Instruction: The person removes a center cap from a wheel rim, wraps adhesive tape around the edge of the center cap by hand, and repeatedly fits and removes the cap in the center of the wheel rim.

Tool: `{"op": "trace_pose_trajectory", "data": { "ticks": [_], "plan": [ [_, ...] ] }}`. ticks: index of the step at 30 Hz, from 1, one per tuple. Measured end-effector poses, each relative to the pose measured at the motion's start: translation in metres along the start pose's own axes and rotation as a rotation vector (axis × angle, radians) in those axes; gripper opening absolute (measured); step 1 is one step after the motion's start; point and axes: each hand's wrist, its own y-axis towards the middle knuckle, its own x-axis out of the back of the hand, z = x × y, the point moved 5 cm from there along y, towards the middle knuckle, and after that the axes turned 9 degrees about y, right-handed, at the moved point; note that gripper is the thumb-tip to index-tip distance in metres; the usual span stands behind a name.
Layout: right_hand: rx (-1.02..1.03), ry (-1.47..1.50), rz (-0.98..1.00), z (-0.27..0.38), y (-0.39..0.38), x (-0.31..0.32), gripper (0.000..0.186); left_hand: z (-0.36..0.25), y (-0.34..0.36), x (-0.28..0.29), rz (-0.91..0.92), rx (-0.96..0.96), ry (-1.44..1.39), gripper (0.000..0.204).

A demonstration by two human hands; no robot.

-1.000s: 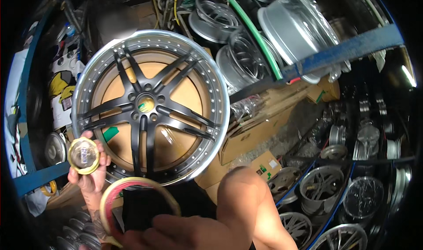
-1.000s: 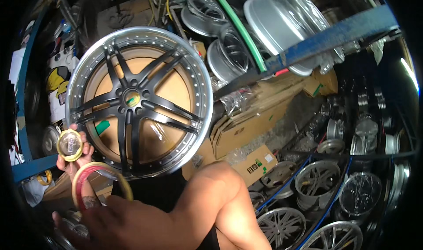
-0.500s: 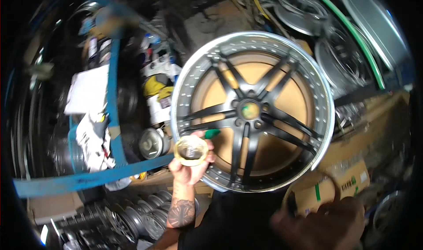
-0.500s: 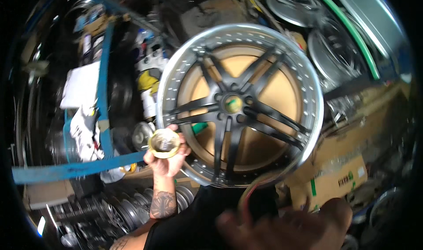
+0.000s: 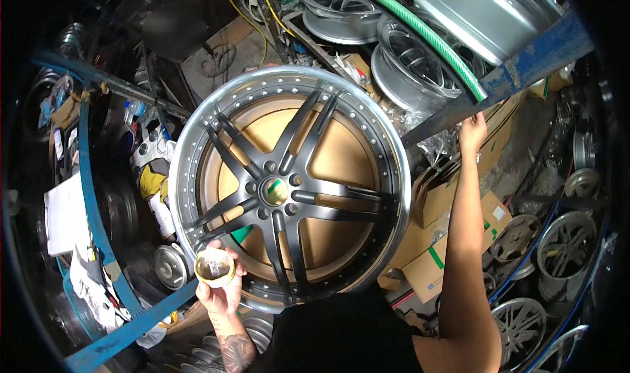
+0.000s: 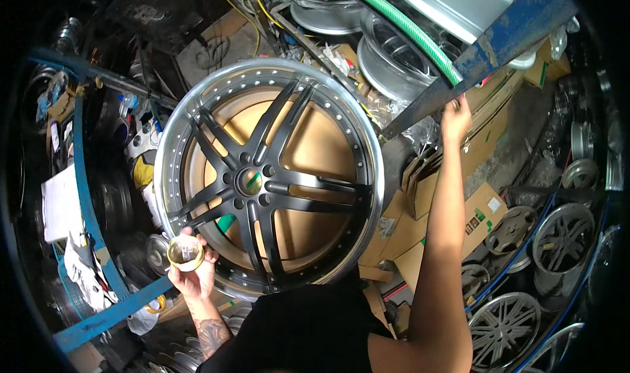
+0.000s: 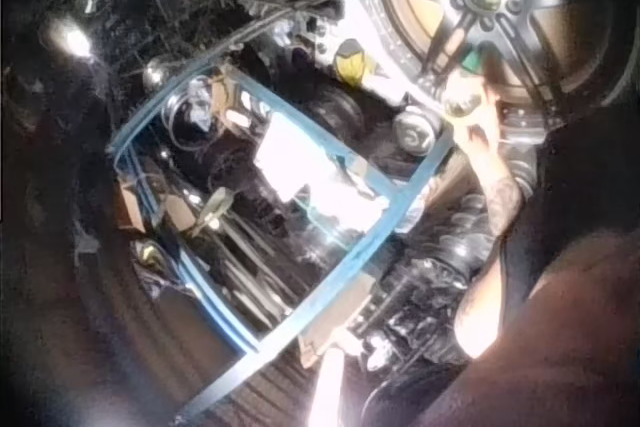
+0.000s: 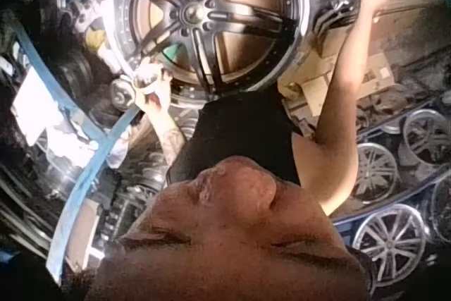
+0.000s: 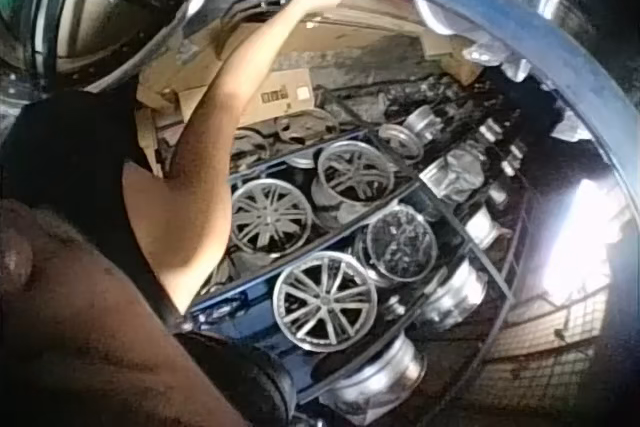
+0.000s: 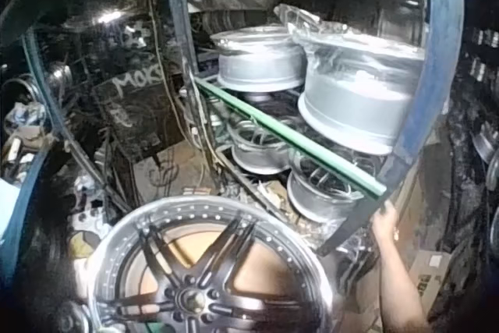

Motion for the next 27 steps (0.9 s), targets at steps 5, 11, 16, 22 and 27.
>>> {"op": "trace_pose_trajectory", "data": {
  "ticks": [5,11,16,22,27],
  "plan": [
    [0.065,-0.377,0.057,-0.024,0.033,-0.057,0.028,0.020,0.009,-0.016,-0.058,0.097,0.023,0.096],
    [0.007,-0.010,-0.119,-0.055,0.038,-0.021,0.035,0.049,0.000,-0.008,-0.013,0.042,-0.076,0.079],
    [-0.063,0.121,-0.298,0.047,-0.109,0.069,0.023,0.049,0.007,-0.016,0.110,0.065,-0.268,0.068],
    [0.440,0.426,0.304,0.293,-0.214,0.024,0.006,0.049,0.001,-0.012,0.113,0.205,-0.468,0.065],
    [0.347,0.708,1.127,0.375,-0.272,-0.014,0.019,0.051,0.000,-0.029,0.079,0.306,0.089,0.063]
  ]
}}
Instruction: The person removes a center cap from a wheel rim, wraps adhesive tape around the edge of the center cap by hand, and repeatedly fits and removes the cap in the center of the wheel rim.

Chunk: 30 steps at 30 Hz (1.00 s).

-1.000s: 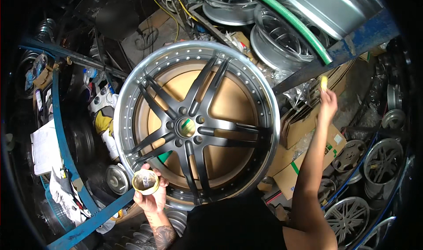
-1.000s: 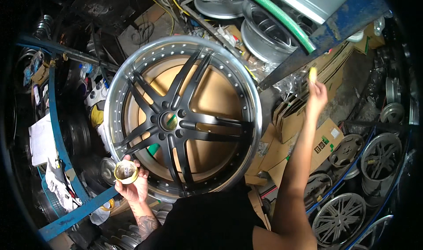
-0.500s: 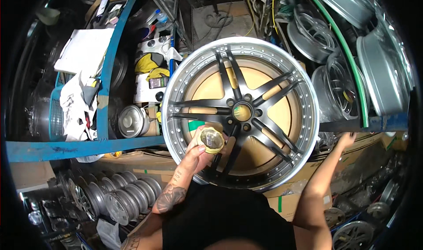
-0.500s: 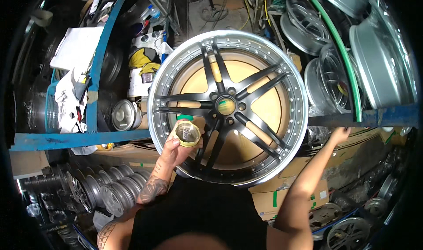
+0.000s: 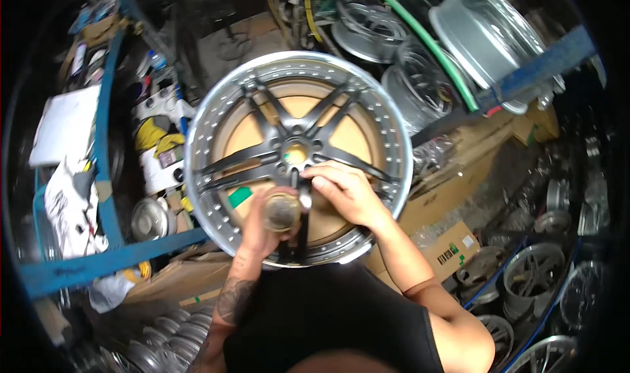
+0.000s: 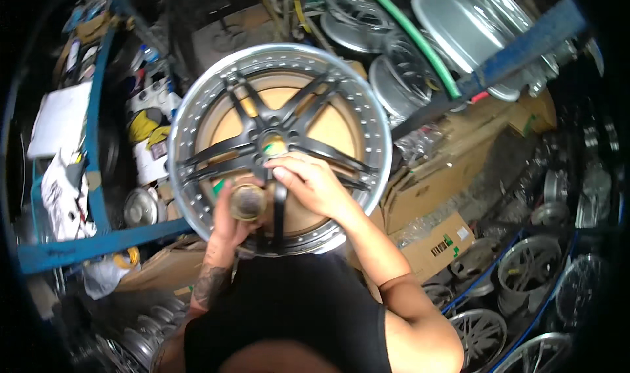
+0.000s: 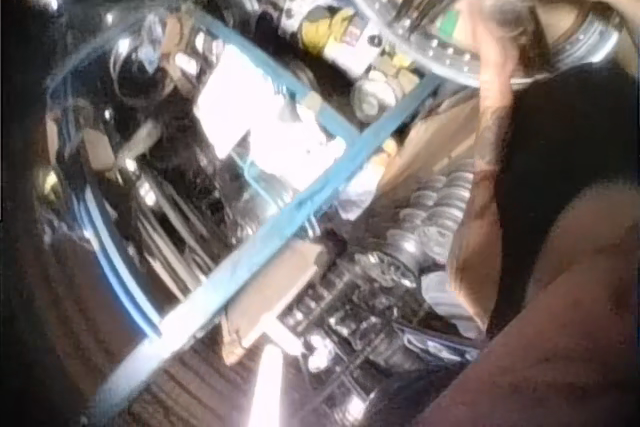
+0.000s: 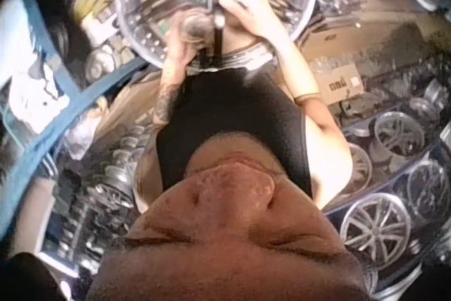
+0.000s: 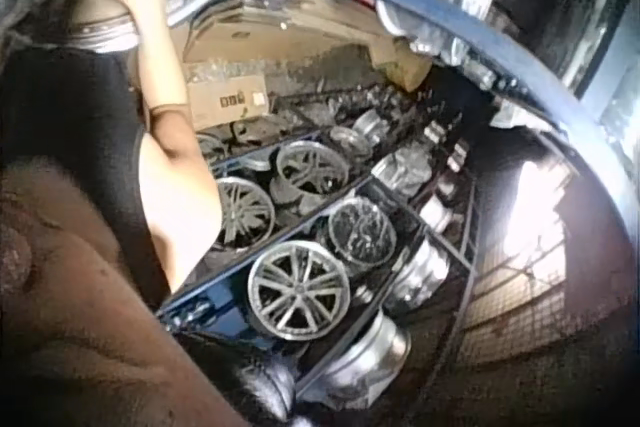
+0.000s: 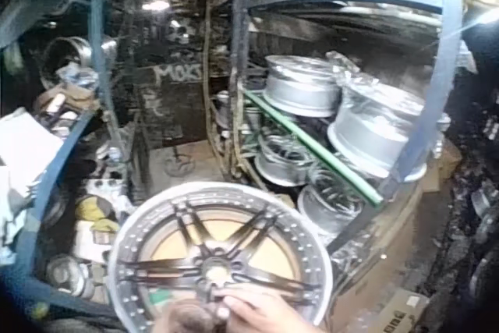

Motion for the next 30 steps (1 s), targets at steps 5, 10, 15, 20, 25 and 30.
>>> {"op": "trace_pose_trajectory", "data": {
  "ticks": [5,10,15,20,25,30],
  "plan": [
    [-0.329,0.268,0.007,-0.017,-0.006,-0.037,0.027,0.013,-0.003,-0.005,0.251,-0.076,0.065,0.057],
    [-0.038,-0.006,0.190,0.008,-0.007,-0.061,0.018,0.011,-0.022,-0.006,0.253,-0.184,0.142,0.061],
    [0.031,-0.288,0.387,0.016,-0.013,-0.076,0.014,0.022,-0.027,-0.002,0.255,-0.136,-0.166,0.067],
    [0.012,-0.368,0.430,0.016,-0.011,-0.078,0.013,0.027,-0.023,0.008,0.258,-0.152,-0.113,0.055],
    [-0.175,-0.060,0.392,0.023,-0.001,-0.066,0.017,0.017,-0.022,0.005,0.342,-0.166,-0.146,0.053],
    [0.044,-0.276,0.375,0.020,-0.003,-0.070,0.015,0.036,-0.013,0.016,0.341,-0.119,-0.103,0.058]
  ]
}}
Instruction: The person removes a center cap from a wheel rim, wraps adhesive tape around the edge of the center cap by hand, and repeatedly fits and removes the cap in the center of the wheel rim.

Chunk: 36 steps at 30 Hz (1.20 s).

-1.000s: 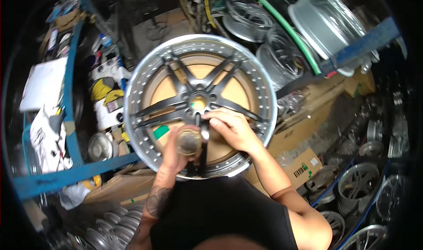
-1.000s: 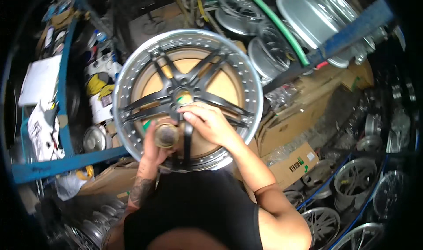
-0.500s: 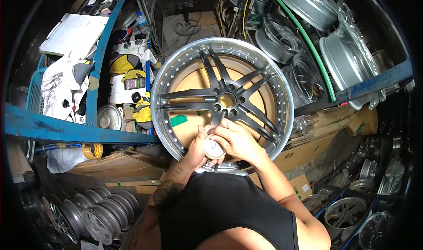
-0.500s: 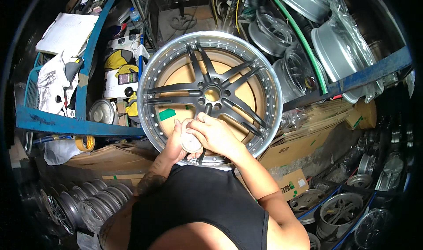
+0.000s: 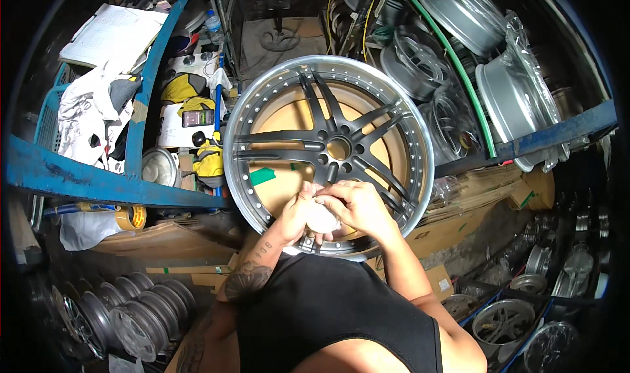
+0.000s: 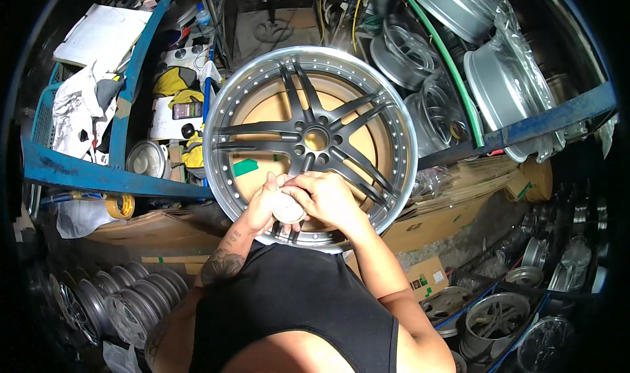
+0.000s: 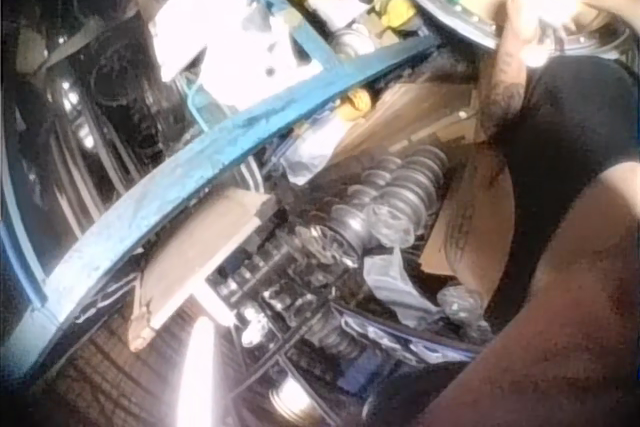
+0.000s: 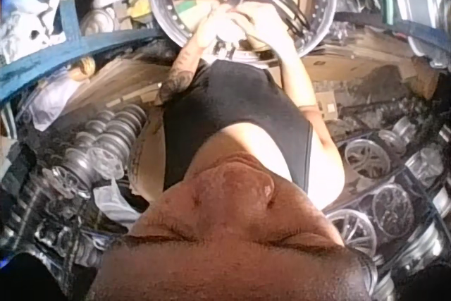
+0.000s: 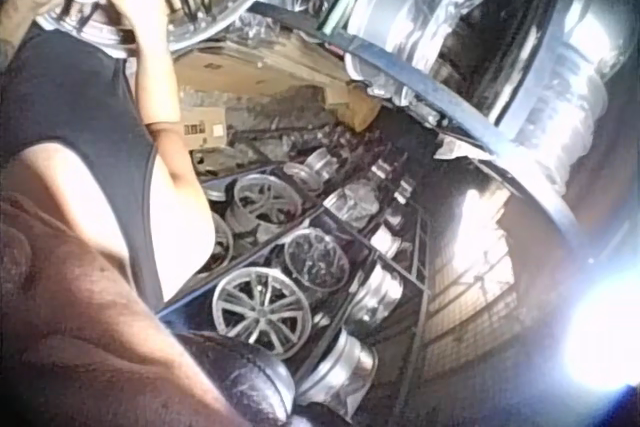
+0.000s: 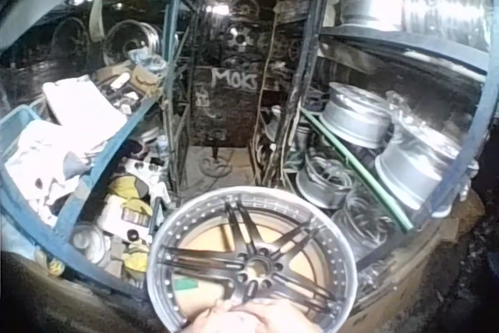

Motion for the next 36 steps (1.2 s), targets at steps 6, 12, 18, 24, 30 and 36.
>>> {"op": "trace_pose_trajectory", "data": {
  "ticks": [6,12,18,24,30,36],
  "plan": [
    [-0.032,0.097,-0.113,-0.008,-0.008,-0.003,0.018,-0.026,-0.009,-0.012,0.035,-0.037,0.178,0.044],
    [-0.346,0.522,0.005,-0.014,-0.018,-0.002,0.027,-0.037,-0.016,-0.017,-0.035,-0.177,0.325,0.049],
    [-0.256,0.244,-0.160,-0.009,-0.026,-0.016,0.021,-0.030,-0.012,-0.015,-0.135,-0.190,0.328,0.048],
    [-0.251,0.110,-0.211,-0.011,-0.026,-0.009,0.021,-0.045,-0.015,-0.024,0.023,-0.150,0.329,0.066],
    [-0.348,0.413,-0.072,-0.010,-0.026,-0.002,0.033,-0.034,-0.017,-0.020,0.131,-0.098,0.203,0.070],
    [-0.375,0.266,0.159,-0.008,-0.035,-0.005,0.059,-0.034,-0.019,-0.024,0.031,0.014,0.318,0.065]
  ]
}}
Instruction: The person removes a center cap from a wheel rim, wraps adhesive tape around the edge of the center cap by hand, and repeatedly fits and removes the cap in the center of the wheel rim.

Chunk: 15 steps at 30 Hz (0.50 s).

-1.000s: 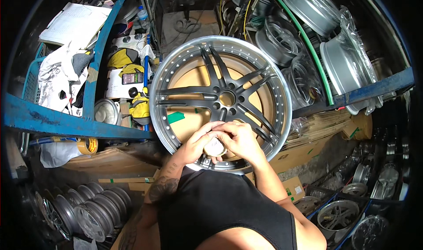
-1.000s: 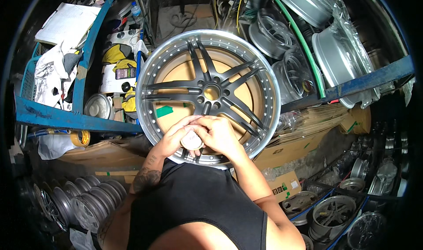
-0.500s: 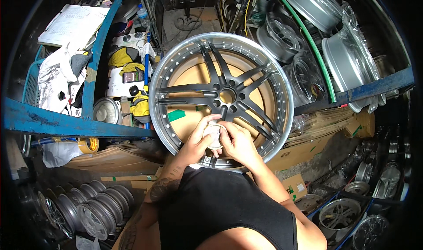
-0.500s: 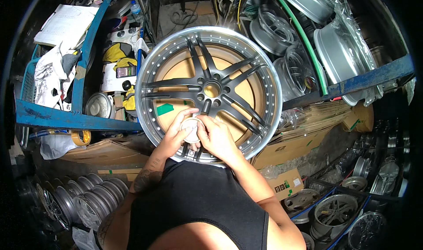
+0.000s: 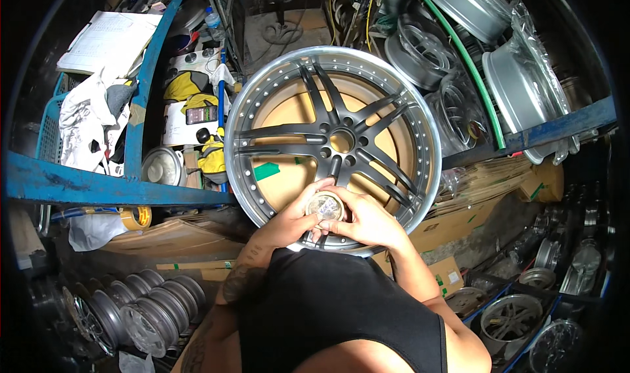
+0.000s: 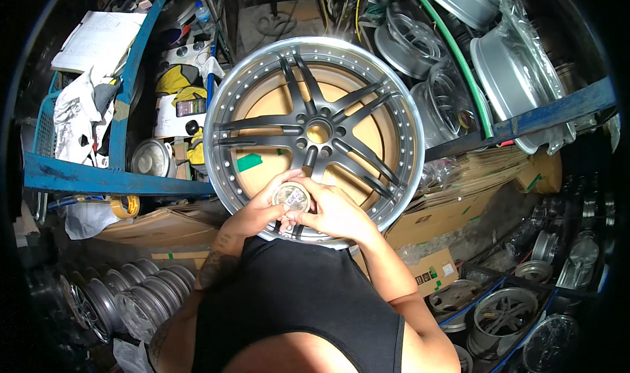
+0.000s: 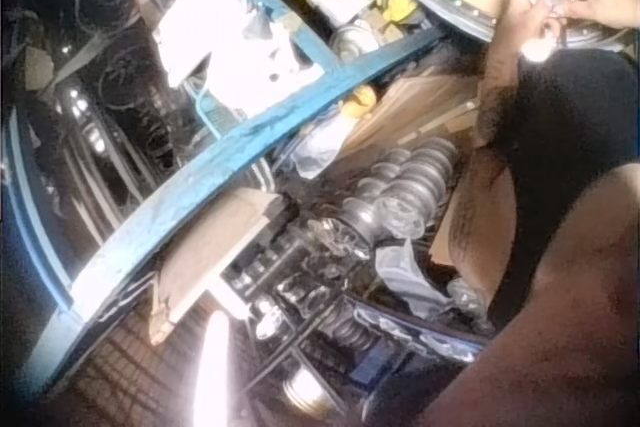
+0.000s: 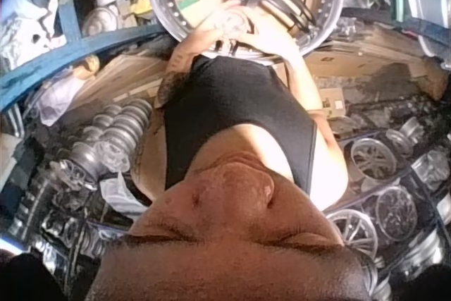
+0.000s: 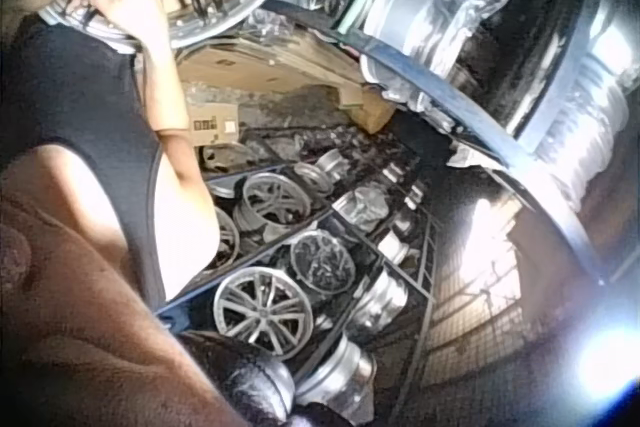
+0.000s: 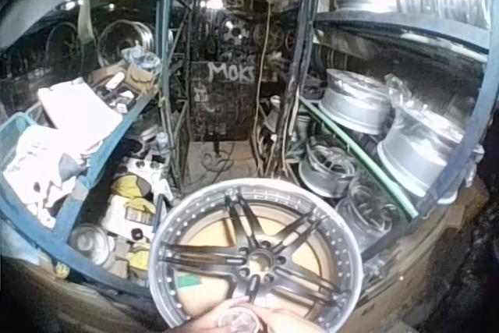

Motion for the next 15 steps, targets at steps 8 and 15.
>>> {"op": "trace_pose_trajectory", "data": {
  "ticks": [8,15],
  "plan": [
    [-0.096,0.125,0.123,-0.017,0.006,-0.006,0.054,0.005,-0.004,0.001,0.034,0.095,-0.163,0.065],
    [-0.056,0.158,0.119,-0.010,0.005,-0.013,0.048,0.009,-0.003,-0.001,0.078,0.093,0.080,0.065]
  ]
}}
